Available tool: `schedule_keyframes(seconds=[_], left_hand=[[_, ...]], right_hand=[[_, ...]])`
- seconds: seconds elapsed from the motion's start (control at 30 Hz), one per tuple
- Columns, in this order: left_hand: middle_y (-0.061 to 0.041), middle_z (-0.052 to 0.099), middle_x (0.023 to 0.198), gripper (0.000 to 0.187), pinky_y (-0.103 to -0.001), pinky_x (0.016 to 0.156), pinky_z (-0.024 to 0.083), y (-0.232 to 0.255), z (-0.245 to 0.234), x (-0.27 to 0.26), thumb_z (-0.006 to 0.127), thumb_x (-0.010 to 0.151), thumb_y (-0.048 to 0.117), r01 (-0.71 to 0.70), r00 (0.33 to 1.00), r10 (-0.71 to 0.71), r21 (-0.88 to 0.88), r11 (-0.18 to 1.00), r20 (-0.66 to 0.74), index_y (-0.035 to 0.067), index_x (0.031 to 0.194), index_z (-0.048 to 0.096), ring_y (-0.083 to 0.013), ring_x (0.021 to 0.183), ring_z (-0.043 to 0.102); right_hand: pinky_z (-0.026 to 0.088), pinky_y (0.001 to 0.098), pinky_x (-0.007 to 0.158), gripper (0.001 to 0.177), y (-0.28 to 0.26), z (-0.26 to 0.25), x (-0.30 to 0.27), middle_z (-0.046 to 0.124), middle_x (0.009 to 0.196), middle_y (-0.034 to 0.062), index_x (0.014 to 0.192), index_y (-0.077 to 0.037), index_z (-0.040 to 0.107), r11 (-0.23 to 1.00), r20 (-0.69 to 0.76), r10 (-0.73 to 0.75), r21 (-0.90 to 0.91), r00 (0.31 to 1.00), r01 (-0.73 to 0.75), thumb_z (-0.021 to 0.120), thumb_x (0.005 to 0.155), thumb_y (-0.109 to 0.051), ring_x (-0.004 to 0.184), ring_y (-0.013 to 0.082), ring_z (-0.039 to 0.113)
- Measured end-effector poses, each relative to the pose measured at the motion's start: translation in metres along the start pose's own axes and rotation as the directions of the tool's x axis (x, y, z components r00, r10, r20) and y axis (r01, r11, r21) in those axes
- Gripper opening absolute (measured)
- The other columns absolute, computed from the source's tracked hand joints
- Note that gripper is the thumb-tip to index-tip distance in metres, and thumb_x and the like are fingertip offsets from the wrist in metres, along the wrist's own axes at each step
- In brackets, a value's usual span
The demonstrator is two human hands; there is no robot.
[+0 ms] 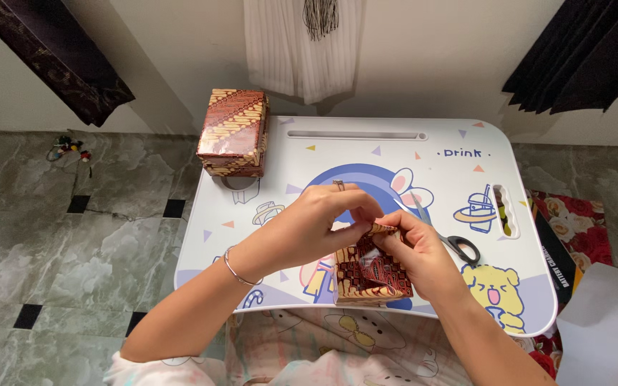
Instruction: The person folds a patterned paper sheet into a small box shape, then uses scissors to cut a piece of clear tape and applies it to secure the box's edges. The finished box is placed on a white tray alongside another identical box.
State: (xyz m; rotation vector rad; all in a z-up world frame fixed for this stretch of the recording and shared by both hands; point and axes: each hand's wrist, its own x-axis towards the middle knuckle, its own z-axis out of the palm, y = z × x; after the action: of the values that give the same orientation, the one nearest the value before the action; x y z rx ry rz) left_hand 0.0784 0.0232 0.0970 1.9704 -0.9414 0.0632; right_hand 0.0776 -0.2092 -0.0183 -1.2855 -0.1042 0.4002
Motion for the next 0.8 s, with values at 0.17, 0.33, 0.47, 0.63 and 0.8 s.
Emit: schedule_keyframes(seconds=[0.17,0.33,0.47,0.63,0.8], left_hand=[[-0.005,0.069,0.089,0.014,-0.03,0.078,0.056,-0.005,0.006,0.005,0.068,0.087,0.003,0.078,0.994,-0.083,-0.081,0.994,-0.067,0.003,0.1,0.065,-0.0159,0.085,0.068],[-0.001,0.062,0.083,0.01,-0.027,0.077,0.052,-0.02,0.016,0.01,0.065,0.087,0.001,0.19,0.976,-0.213,-0.288,0.939,-0.051,0.001,0.097,0.062,-0.0102,0.081,0.057],[0.001,0.061,0.084,0.011,-0.027,0.078,0.052,-0.029,0.014,0.014,0.064,0.088,0.003,0.295,0.953,-0.291,-0.452,0.842,0.081,0.001,0.099,0.061,-0.0087,0.082,0.057],[-0.002,0.069,0.092,0.019,-0.029,0.08,0.053,-0.017,0.006,0.014,0.068,0.088,0.014,0.244,0.969,-0.245,-0.259,0.935,0.028,0.002,0.103,0.068,-0.0128,0.086,0.064],[-0.009,0.074,0.082,0.023,-0.033,0.072,0.055,-0.001,0.009,0.013,0.077,0.087,0.025,0.3,0.952,-0.3,0.007,0.954,0.065,0.002,0.089,0.074,-0.02,0.077,0.071]], right_hand=[[0.058,0.0276,0.073,0.013,0.0,0.0,0.0,0.072,0.095,0.005,0.108,-0.001,0.064,1.0,0.022,-0.009,-0.02,1.0,0.009,0.063,0.096,-0.003,0.083,0.0087,0.068],[0.059,0.0281,0.071,0.014,-0.002,0.001,-0.002,0.072,0.094,0.0048,0.109,-0.002,0.063,1.0,0.026,-0.004,0.021,1.0,0.003,0.062,0.095,-0.002,0.08,0.0089,0.068],[0.059,0.0281,0.071,0.014,0.002,0.0,0.0,0.071,0.094,0.0053,0.109,-0.001,0.063,1.0,0.006,0.0,-0.013,1.0,0.001,0.062,0.095,-0.002,0.079,0.0088,0.068],[0.057,0.027,0.074,0.011,0.006,-0.004,0.002,0.071,0.094,0.0043,0.107,-0.001,0.063,0.999,0.001,-0.008,-0.046,1.0,0.008,0.062,0.097,-0.005,0.082,0.0073,0.067],[0.055,0.0259,0.071,0.009,0.004,-0.003,0.002,0.069,0.09,0.0032,0.106,-0.002,0.064,0.996,0.002,-0.006,-0.094,1.0,0.006,0.063,0.098,-0.007,0.078,0.007,0.065]])
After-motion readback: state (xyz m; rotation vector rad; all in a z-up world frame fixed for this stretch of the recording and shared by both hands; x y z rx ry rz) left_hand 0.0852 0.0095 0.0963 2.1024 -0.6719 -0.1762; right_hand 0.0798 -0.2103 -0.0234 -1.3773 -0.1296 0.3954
